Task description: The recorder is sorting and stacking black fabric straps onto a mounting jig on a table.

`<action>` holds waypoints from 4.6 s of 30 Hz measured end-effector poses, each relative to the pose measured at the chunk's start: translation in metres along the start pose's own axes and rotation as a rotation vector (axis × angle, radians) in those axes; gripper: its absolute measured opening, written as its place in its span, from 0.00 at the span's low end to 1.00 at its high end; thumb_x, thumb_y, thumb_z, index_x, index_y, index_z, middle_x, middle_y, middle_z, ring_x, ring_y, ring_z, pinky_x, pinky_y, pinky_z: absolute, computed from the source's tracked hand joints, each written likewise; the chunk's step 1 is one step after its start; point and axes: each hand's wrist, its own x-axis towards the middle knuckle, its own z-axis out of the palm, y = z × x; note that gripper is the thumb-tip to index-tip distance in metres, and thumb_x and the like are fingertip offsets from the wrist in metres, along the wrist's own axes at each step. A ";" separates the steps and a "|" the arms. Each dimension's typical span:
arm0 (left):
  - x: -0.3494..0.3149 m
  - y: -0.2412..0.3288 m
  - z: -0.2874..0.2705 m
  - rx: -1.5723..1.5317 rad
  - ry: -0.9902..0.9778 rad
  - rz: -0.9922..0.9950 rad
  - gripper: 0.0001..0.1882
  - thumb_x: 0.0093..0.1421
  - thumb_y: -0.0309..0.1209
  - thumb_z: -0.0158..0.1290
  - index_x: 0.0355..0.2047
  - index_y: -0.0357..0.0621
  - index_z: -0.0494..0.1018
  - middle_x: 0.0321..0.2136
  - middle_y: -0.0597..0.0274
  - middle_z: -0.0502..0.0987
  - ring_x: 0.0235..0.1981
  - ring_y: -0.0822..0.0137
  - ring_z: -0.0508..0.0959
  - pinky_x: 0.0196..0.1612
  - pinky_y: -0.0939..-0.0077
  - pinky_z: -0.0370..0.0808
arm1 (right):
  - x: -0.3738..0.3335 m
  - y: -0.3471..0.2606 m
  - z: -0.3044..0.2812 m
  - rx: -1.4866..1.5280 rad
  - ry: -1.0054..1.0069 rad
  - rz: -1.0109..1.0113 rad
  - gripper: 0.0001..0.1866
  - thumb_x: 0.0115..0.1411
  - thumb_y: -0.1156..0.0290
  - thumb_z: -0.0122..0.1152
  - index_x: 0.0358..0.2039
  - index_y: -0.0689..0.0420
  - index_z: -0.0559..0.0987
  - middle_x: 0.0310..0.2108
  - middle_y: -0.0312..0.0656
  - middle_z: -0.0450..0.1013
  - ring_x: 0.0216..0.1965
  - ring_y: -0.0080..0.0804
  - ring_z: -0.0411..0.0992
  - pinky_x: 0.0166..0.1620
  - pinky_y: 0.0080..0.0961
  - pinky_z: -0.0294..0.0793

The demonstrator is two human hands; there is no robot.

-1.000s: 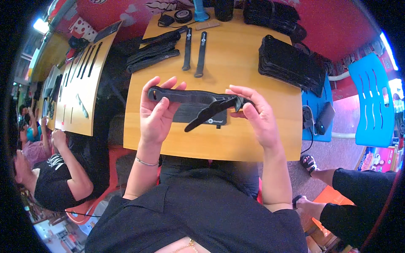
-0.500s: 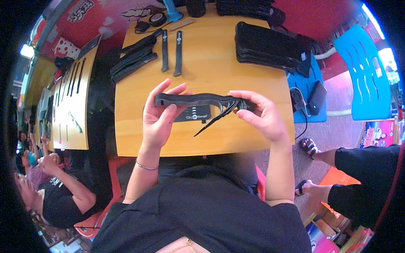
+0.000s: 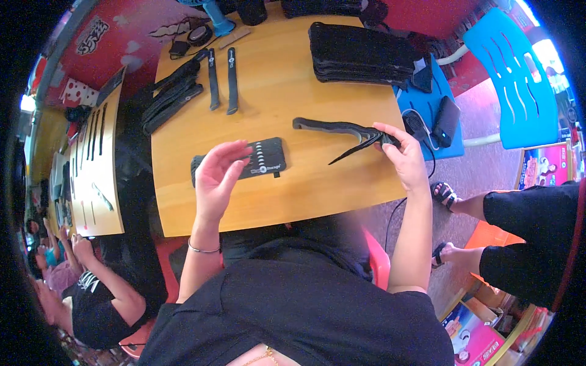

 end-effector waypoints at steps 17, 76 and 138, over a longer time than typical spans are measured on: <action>-0.022 -0.010 -0.050 0.276 0.230 0.088 0.06 0.61 0.17 0.49 0.39 0.34 0.73 0.36 0.62 0.76 0.39 0.73 0.77 0.45 0.82 0.73 | 0.001 -0.001 -0.019 -0.558 0.124 -0.169 0.23 0.50 0.85 0.45 0.48 0.62 0.74 0.44 0.38 0.74 0.49 0.26 0.69 0.55 0.21 0.63; 0.219 -0.001 0.163 1.429 -0.414 0.660 0.37 0.49 0.54 0.60 0.58 0.55 0.66 0.62 0.51 0.60 0.63 0.49 0.58 0.63 0.45 0.54 | 0.205 -0.193 -0.040 -0.194 0.486 -0.764 0.10 0.66 0.65 0.51 0.39 0.59 0.73 0.26 0.34 0.73 0.24 0.17 0.70 0.28 0.14 0.68; -0.035 0.082 0.029 -0.282 -0.099 -0.043 0.34 0.61 0.16 0.47 0.65 0.41 0.46 0.48 0.54 0.74 0.45 0.72 0.74 0.49 0.78 0.72 | -0.033 -0.101 0.176 -0.500 -0.115 -0.845 0.19 0.44 0.74 0.72 0.39 0.58 0.80 0.45 0.43 0.75 0.45 0.40 0.73 0.47 0.31 0.74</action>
